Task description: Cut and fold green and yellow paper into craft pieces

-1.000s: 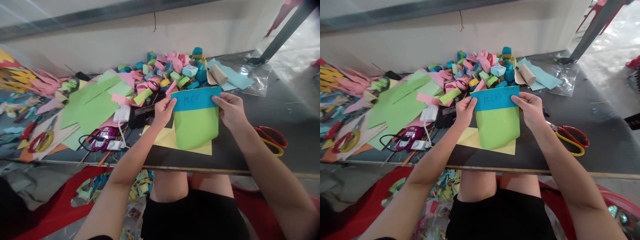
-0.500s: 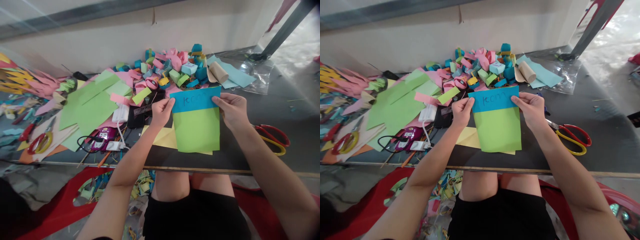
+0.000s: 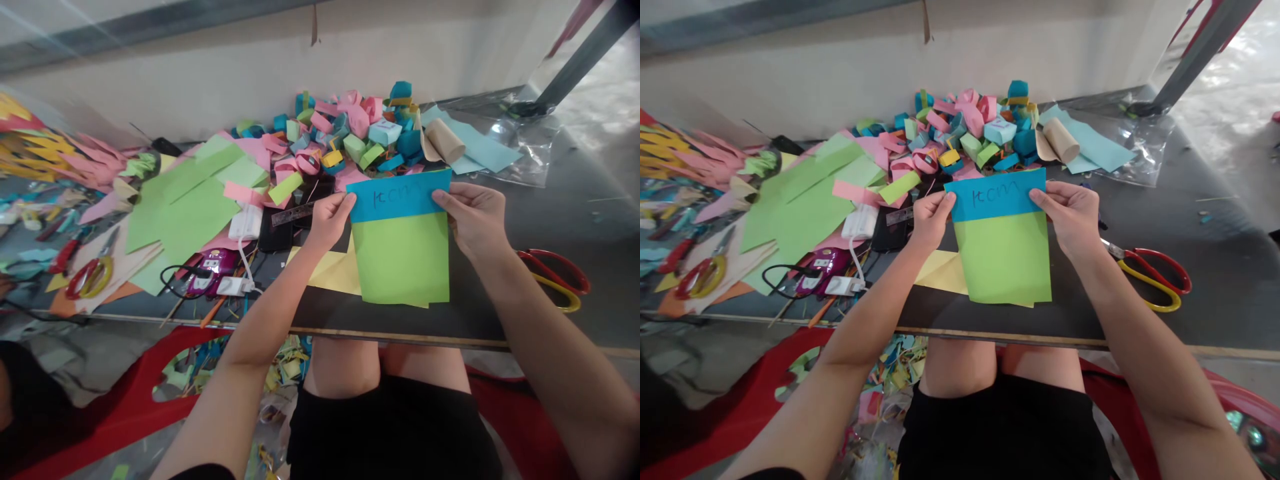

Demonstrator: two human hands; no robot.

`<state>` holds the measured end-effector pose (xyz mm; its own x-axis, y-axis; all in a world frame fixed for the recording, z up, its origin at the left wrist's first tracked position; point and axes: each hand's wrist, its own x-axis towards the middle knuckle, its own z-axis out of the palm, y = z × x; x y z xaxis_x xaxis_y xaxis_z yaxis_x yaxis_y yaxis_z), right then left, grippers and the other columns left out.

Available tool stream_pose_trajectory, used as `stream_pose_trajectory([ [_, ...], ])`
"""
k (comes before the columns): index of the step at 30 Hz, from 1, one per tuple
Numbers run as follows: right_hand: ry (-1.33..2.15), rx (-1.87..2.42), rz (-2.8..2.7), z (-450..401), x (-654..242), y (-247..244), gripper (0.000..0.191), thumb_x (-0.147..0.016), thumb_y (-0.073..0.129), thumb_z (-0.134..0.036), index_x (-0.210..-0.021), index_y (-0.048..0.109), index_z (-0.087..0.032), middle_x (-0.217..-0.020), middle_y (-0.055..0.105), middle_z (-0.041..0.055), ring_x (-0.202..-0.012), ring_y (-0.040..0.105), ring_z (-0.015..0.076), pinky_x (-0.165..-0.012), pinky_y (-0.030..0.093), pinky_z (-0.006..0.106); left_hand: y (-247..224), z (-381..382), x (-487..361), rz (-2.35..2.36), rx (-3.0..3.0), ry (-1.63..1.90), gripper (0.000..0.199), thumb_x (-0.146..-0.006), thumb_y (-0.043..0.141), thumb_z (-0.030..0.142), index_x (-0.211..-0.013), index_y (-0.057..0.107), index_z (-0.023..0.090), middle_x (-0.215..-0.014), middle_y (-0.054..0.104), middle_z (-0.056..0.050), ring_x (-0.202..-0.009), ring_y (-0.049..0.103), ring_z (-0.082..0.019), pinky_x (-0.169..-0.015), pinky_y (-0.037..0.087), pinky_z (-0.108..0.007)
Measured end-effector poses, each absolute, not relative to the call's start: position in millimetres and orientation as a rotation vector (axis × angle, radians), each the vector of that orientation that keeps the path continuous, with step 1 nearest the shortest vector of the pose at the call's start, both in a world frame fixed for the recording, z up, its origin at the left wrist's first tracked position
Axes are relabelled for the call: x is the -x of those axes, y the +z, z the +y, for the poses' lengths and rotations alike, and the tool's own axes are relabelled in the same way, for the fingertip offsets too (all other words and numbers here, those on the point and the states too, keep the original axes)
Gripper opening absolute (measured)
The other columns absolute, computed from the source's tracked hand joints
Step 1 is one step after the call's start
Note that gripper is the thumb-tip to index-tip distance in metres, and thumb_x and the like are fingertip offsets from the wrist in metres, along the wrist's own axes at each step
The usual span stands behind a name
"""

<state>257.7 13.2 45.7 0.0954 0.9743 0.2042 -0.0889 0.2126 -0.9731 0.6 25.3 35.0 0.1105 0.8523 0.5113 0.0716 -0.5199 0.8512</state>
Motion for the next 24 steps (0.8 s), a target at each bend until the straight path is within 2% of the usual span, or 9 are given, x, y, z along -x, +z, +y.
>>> stream_pose_trajectory([
  [11, 1.060, 1.045, -1.147, 10.1, -254.7, 49.0, 0.027, -0.071, 0.090, -0.040, -0.092, 0.082, -0.025, -0.093, 0.082, 0.0032, -0.096, 0.078, 0.0282, -0.090, 0.067, 0.050, 35.7, 23.6, -2.9, 0.928, -1.631, 1.420, 0.067, -0.085, 0.065, 0.071, -0.057, 0.030, 0.021, -0.056, 0.020, 0.007, -0.049, 0.018, -0.008, -0.046, 0.018, -0.027],
  [18, 1.072, 1.069, -1.156, 14.9, -254.9, 43.6, 0.019, -0.073, 0.089, -0.038, -0.086, 0.081, -0.027, -0.092, 0.081, 0.0041, -0.096, 0.078, 0.0294, -0.081, 0.068, 0.048, 39.5, 26.3, 2.1, 1.071, -1.824, 1.440, 0.067, -0.089, 0.059, 0.071, -0.056, 0.029, 0.021, -0.053, 0.022, 0.006, -0.050, 0.019, -0.009, -0.047, 0.017, -0.028],
  [21, 1.041, 1.075, -1.167, 17.6, -255.7, 40.1, 0.023, -0.071, 0.090, -0.041, -0.086, 0.080, -0.026, -0.091, 0.081, 0.0044, -0.096, 0.078, 0.0290, -0.080, 0.068, 0.047, 40.2, 27.5, 3.7, 1.091, -1.881, 1.459, 0.066, -0.091, 0.057, 0.070, -0.055, 0.031, 0.021, -0.051, 0.023, 0.006, -0.050, 0.019, -0.010, -0.047, 0.016, -0.030],
  [24, 1.154, 1.048, -1.212, 16.0, -255.9, 41.4, 0.032, -0.069, 0.090, -0.049, -0.088, 0.081, -0.025, -0.089, 0.081, 0.0036, -0.094, 0.078, 0.0282, -0.080, 0.067, 0.045, 40.9, 27.0, 3.8, 1.097, -1.913, 1.450, 0.066, -0.091, 0.056, 0.070, -0.055, 0.030, 0.022, -0.052, 0.022, 0.006, -0.050, 0.019, -0.010, -0.047, 0.017, -0.030],
])
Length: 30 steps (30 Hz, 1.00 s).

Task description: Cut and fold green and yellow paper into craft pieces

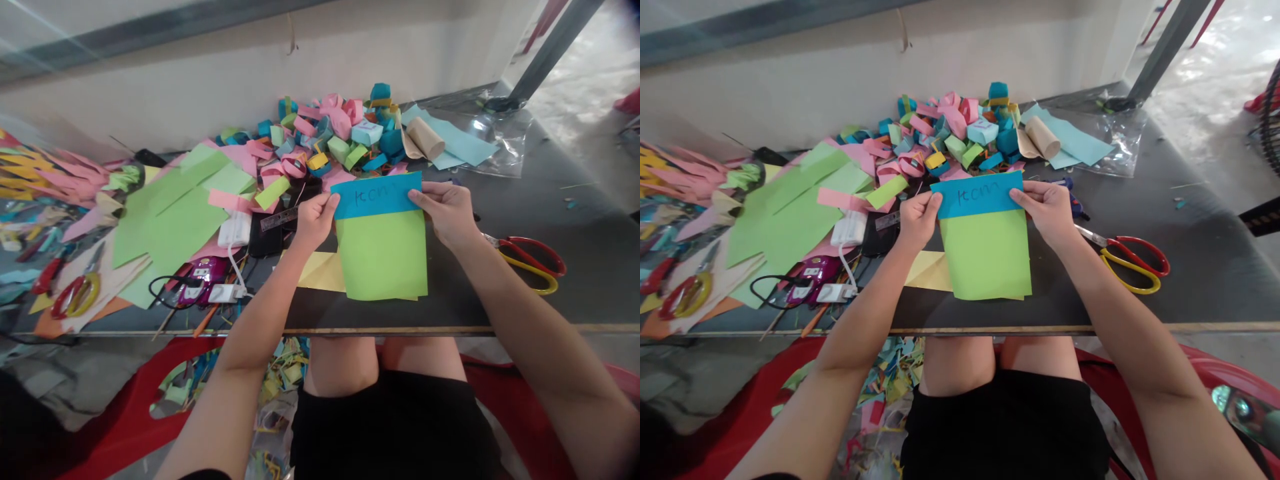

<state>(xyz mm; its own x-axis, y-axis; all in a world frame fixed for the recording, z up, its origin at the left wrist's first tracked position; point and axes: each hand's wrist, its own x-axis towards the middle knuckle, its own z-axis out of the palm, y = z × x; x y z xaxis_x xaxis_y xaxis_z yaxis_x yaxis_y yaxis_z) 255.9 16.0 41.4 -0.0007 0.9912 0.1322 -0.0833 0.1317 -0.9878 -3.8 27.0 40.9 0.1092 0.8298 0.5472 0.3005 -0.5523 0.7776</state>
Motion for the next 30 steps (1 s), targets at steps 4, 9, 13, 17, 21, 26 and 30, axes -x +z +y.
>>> stream_pose_trajectory([
  [4, 1.429, 1.034, -1.330, 12, -257, 45, 0.039, -0.061, 0.093, -0.056, -0.078, 0.080, -0.024, -0.080, 0.080, 0.0031, -0.084, 0.078, 0.0271, -0.074, 0.067, 0.042, 43, 25, 3, 1.071, -1.943, 1.412, 0.066, -0.092, 0.054, 0.071, -0.056, 0.029, 0.022, -0.054, 0.021, 0.006, -0.051, 0.018, -0.010, -0.048, 0.018, -0.029],
  [9, 1.465, 1.067, -1.348, 12, -260, 42, 0.038, -0.059, 0.095, -0.051, -0.077, 0.079, -0.021, -0.084, 0.080, 0.0058, -0.081, 0.077, 0.0273, -0.073, 0.067, 0.042, 39, 26, 3, 1.051, -1.877, 1.402, 0.065, -0.089, 0.058, 0.072, -0.057, 0.032, 0.022, -0.054, 0.023, 0.006, -0.051, 0.022, -0.009, -0.048, 0.022, -0.028],
  [13, 1.447, 1.069, -1.350, 12, -260, 39, 0.037, -0.060, 0.095, -0.051, -0.077, 0.079, -0.022, -0.080, 0.079, 0.0047, -0.078, 0.077, 0.0271, -0.068, 0.066, 0.041, 26, 29, -4, 0.981, -1.621, 1.350, 0.059, -0.082, 0.065, 0.075, -0.064, 0.049, 0.021, -0.058, 0.045, 0.004, -0.057, 0.045, -0.011, -0.057, 0.040, -0.025],
  [17, 1.416, 1.072, -1.355, 12, -259, 38, 0.037, -0.058, 0.095, -0.051, -0.072, 0.078, -0.022, -0.077, 0.079, 0.0039, -0.068, 0.076, 0.0242, -0.061, 0.065, 0.037, 14, 34, -8, 0.855, -1.424, 1.186, 0.056, -0.070, 0.079, 0.072, -0.086, 0.064, 0.020, -0.073, 0.067, -0.001, -0.072, 0.065, -0.017, -0.068, 0.054, -0.029],
  [21, 1.422, 1.095, -1.371, 13, -260, 37, 0.036, -0.056, 0.097, -0.049, -0.071, 0.079, -0.021, -0.075, 0.079, 0.0037, -0.062, 0.074, 0.0224, -0.055, 0.063, 0.034, 14, 34, 0, 0.880, -1.436, 0.890, 0.054, -0.062, 0.088, 0.064, -0.072, 0.063, 0.017, -0.062, 0.065, -0.001, -0.054, 0.062, -0.014, -0.052, 0.052, -0.027],
  [26, 1.442, 1.129, -1.377, 15, -262, 32, 0.037, -0.056, 0.096, -0.050, -0.072, 0.080, -0.021, -0.077, 0.079, 0.0050, -0.062, 0.074, 0.0224, -0.056, 0.062, 0.035, 22, 33, 12, 0.872, -1.542, 0.649, 0.048, -0.068, 0.087, 0.057, -0.077, 0.068, 0.014, -0.066, 0.069, -0.004, -0.047, 0.060, -0.012, -0.041, 0.048, -0.024],
  [30, 1.481, 1.095, -1.413, 15, -263, 33, 0.037, -0.061, 0.094, -0.053, -0.074, 0.080, -0.021, -0.079, 0.080, 0.0051, -0.066, 0.075, 0.0217, -0.062, 0.063, 0.035, 21, 33, 13, 0.861, -1.582, 0.681, 0.042, -0.071, 0.086, 0.050, -0.081, 0.069, 0.013, -0.066, 0.070, -0.005, -0.047, 0.061, -0.011, -0.042, 0.050, -0.023],
])
